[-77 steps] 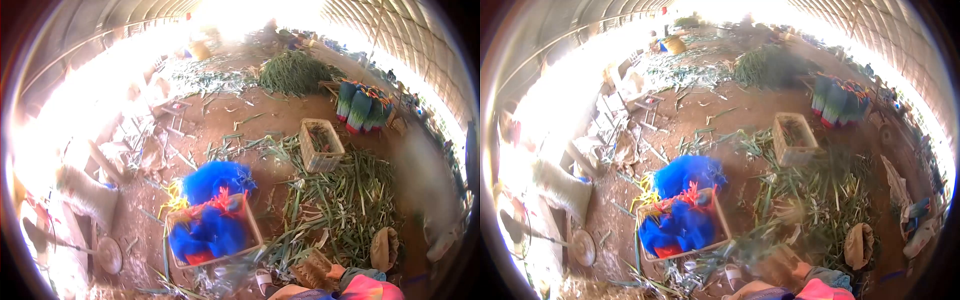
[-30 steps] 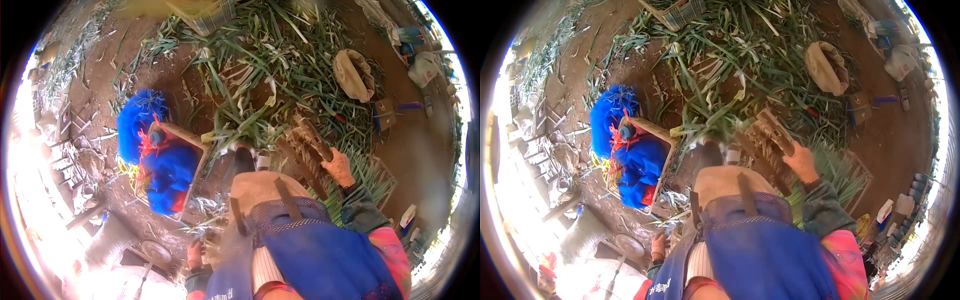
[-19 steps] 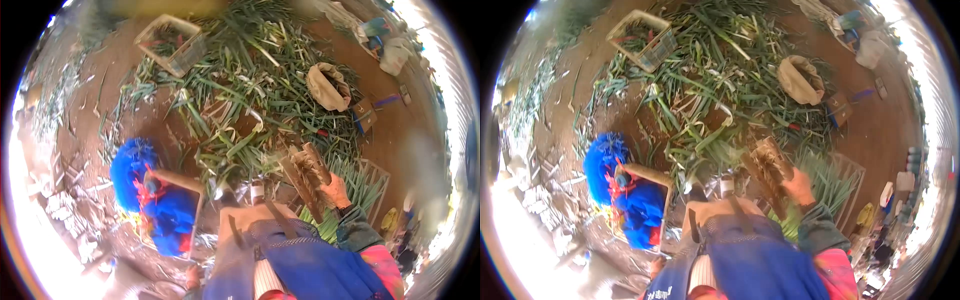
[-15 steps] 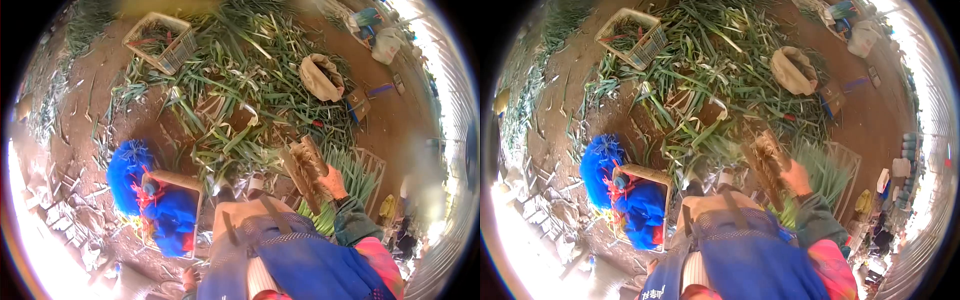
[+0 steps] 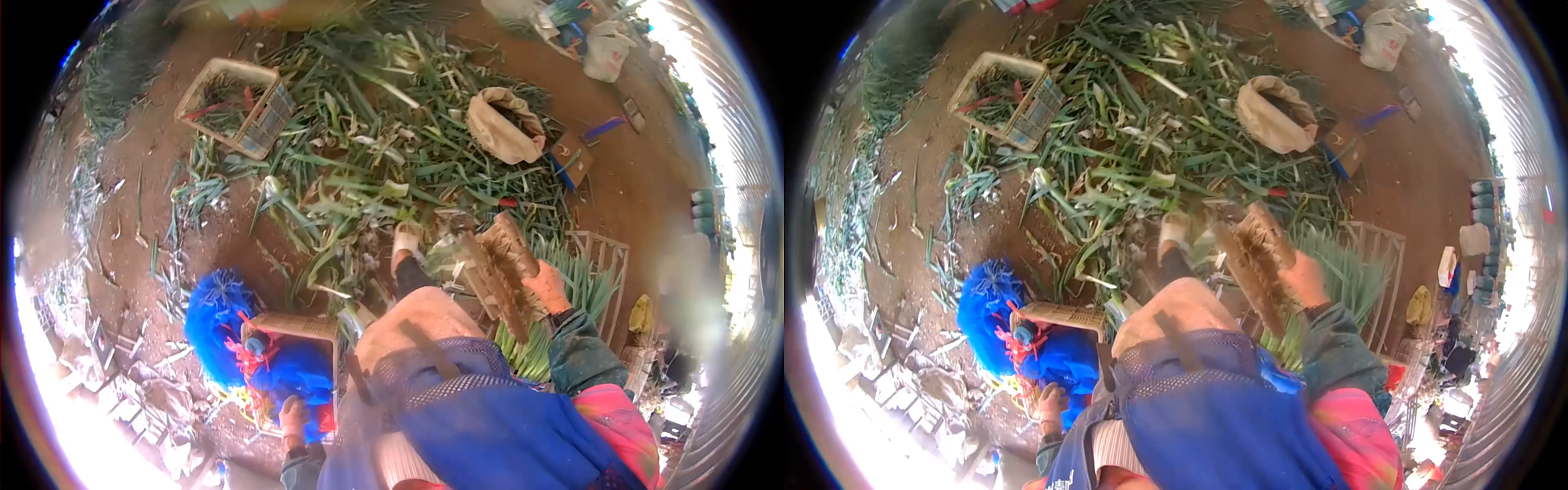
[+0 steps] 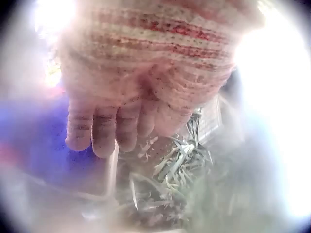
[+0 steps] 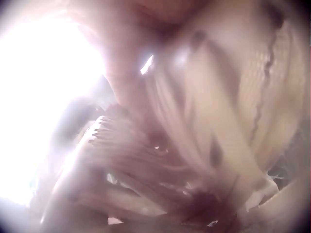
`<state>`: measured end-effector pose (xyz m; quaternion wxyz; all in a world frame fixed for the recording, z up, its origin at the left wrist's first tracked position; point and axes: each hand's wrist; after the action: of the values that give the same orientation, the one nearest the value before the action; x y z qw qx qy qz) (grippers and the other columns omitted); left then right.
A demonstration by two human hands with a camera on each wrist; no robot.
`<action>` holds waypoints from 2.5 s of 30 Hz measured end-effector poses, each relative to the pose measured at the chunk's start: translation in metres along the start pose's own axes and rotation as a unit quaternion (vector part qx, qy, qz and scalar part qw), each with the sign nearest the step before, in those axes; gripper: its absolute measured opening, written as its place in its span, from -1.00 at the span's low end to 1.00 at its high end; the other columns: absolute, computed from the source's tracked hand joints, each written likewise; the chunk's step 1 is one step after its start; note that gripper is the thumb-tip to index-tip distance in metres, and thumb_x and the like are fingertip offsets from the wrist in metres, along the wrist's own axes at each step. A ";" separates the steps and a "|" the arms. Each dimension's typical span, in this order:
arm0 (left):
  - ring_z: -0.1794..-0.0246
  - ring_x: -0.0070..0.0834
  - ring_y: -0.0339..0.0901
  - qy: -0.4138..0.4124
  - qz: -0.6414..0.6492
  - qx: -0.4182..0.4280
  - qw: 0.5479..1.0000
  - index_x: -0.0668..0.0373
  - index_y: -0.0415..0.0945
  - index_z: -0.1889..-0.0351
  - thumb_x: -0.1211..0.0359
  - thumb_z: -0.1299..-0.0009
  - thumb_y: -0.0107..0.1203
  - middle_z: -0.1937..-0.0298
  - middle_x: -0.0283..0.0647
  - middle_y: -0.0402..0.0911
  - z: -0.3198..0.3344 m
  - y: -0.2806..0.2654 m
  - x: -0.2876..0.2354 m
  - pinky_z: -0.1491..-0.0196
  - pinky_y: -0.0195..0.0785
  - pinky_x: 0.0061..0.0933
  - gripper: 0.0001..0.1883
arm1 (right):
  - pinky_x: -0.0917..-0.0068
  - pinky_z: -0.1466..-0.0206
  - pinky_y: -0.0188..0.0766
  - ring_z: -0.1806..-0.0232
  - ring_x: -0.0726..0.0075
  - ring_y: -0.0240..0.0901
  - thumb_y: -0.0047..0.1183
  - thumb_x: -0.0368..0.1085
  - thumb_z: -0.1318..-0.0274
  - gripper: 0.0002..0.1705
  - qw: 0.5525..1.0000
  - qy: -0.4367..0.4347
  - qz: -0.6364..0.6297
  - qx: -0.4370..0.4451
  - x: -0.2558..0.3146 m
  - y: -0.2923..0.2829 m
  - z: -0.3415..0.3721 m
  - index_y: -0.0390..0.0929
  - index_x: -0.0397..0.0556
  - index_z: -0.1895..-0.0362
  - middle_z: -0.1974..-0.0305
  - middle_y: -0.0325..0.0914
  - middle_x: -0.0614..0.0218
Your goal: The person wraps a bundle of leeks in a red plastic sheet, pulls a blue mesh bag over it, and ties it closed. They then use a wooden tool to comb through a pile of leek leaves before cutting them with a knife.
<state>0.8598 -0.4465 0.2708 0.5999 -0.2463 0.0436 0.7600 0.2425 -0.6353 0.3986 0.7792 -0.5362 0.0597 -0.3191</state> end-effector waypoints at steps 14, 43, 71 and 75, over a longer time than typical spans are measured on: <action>0.57 -0.58 0.44 0.013 -0.074 -0.056 0.996 0.15 0.51 0.12 0.28 -0.21 0.01 0.33 -0.26 0.54 -0.004 0.155 -0.158 0.56 0.29 -0.54 -0.69 | 0.21 0.16 0.37 0.18 -0.08 0.46 0.17 -0.14 0.28 -0.47 0.998 -0.038 -0.039 0.020 -0.028 -0.033 -0.180 0.49 -0.03 0.10 0.28 0.55 0.04; -0.11 -0.26 0.39 0.183 -0.144 -0.026 0.972 0.19 0.19 -0.24 0.15 -0.10 0.17 -0.08 -0.02 0.45 -0.023 0.244 -0.188 -0.13 0.23 -0.39 -0.27 | 0.50 0.17 0.36 0.26 0.48 0.40 0.15 -0.15 0.17 -0.43 0.912 -0.360 -0.119 0.158 0.243 -0.150 -0.175 0.41 -0.29 0.08 0.25 0.51 0.31; 0.68 -0.49 0.40 -0.366 0.413 -0.165 0.818 0.13 0.54 0.23 0.36 -0.13 0.06 0.55 -0.29 0.50 0.174 0.468 0.288 0.64 0.30 -0.48 -0.76 | 0.17 0.31 0.36 0.37 -0.11 0.46 0.17 -0.21 0.31 -0.54 0.538 -0.676 0.312 0.395 0.313 0.275 -0.047 0.42 -0.09 0.21 0.48 0.50 -0.01; 0.61 -0.51 0.46 -0.347 0.442 -0.134 0.816 0.17 0.55 0.17 0.30 -0.13 0.09 0.50 -0.27 0.55 0.172 0.505 0.275 0.54 0.31 -0.50 -0.70 | 0.10 0.33 0.35 0.40 -0.16 0.44 0.12 -0.17 0.29 -0.60 0.373 -0.749 0.391 0.383 0.272 0.324 -0.006 0.38 -0.07 0.29 0.52 0.48 -0.04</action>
<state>0.2894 -0.2793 0.1883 0.1363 0.0015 -0.1658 0.9767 0.5948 -0.7210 0.1806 0.6655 -0.1177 -0.4740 0.5644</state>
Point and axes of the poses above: each hand's wrist, its own z-axis away from the middle knuckle, its own y-axis out of the palm, x = y × z
